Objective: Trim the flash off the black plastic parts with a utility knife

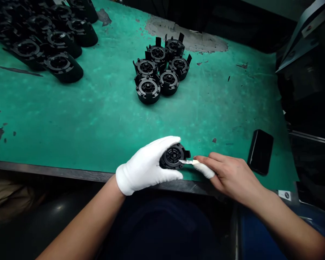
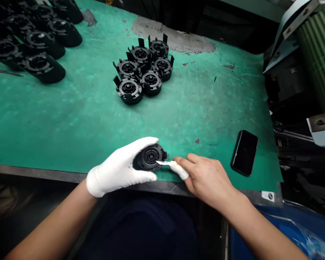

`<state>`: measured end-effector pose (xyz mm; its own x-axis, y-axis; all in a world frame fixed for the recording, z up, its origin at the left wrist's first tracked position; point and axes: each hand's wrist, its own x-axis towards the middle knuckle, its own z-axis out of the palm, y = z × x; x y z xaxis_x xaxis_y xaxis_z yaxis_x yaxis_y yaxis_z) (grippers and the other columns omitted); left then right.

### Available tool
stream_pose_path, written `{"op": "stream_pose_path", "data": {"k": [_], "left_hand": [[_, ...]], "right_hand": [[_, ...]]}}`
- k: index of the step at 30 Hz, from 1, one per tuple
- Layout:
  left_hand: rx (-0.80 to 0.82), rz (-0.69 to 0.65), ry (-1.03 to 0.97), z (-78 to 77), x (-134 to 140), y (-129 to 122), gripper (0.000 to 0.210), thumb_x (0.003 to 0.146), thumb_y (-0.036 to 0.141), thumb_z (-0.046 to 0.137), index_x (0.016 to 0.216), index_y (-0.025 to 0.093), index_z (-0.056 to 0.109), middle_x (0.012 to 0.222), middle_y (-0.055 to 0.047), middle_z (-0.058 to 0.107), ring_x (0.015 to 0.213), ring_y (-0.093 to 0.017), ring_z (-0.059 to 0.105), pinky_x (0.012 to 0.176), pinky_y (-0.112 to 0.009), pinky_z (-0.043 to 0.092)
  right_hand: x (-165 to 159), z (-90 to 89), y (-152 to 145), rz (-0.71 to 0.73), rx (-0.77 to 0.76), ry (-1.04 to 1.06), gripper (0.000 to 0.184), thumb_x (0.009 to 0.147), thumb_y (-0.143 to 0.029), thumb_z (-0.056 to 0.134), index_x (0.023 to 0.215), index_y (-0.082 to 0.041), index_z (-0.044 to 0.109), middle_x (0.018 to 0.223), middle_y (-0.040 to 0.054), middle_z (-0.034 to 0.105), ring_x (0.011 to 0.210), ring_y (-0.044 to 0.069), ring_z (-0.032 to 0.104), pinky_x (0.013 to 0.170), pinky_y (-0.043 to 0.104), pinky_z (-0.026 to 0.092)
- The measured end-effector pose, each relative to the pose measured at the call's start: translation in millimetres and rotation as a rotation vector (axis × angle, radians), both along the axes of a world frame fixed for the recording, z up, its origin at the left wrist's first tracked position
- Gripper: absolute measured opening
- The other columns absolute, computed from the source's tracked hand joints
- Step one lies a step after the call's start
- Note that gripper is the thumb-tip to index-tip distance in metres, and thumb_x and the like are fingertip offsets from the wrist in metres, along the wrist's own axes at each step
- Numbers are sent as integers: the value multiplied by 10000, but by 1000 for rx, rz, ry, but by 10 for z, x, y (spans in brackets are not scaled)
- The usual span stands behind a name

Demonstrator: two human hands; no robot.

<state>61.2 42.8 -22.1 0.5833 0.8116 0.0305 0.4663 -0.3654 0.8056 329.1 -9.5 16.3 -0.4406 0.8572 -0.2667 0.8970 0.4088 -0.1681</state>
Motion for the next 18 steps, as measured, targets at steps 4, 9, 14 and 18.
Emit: {"op": "stream_pose_path", "data": {"k": [4, 9, 14, 18], "left_hand": [[5, 28, -12, -20, 27, -20, 832, 713, 498, 840, 1417, 266, 465, 1423, -57, 587, 1308, -274, 579, 1143, -411, 474], [24, 76, 3, -29, 88, -138, 849, 709, 509, 845, 1421, 262, 455, 1456, -57, 556, 1338, -263, 550, 1165, -403, 451], [119, 318, -40, -101, 249, -456, 862, 707, 587, 820, 1404, 230, 458, 1394, -93, 598, 1295, -282, 582, 1156, -442, 458], [151, 383, -61, -165, 323, -583, 847, 729, 585, 805, 1407, 225, 450, 1391, -92, 598, 1283, -267, 592, 1152, -419, 462]], "right_hand": [[-24, -99, -40, -74, 92, -3, 386, 959, -255, 471, 1297, -306, 649, 844, 12, 673, 733, 194, 655, 555, 303, 381], [23, -153, -112, -132, 81, 178, 338, 985, -257, 461, 1248, -290, 669, 992, 29, 744, 862, 198, 703, 676, 288, 485], [26, -100, -387, -298, 43, 367, 306, 981, -225, 446, 1225, -261, 627, 965, 18, 767, 770, 186, 722, 646, 283, 520], [-77, -115, -579, -243, -107, 384, 445, 944, -152, 437, 1350, -280, 565, 1145, 40, 728, 962, 218, 712, 802, 333, 568]]}}
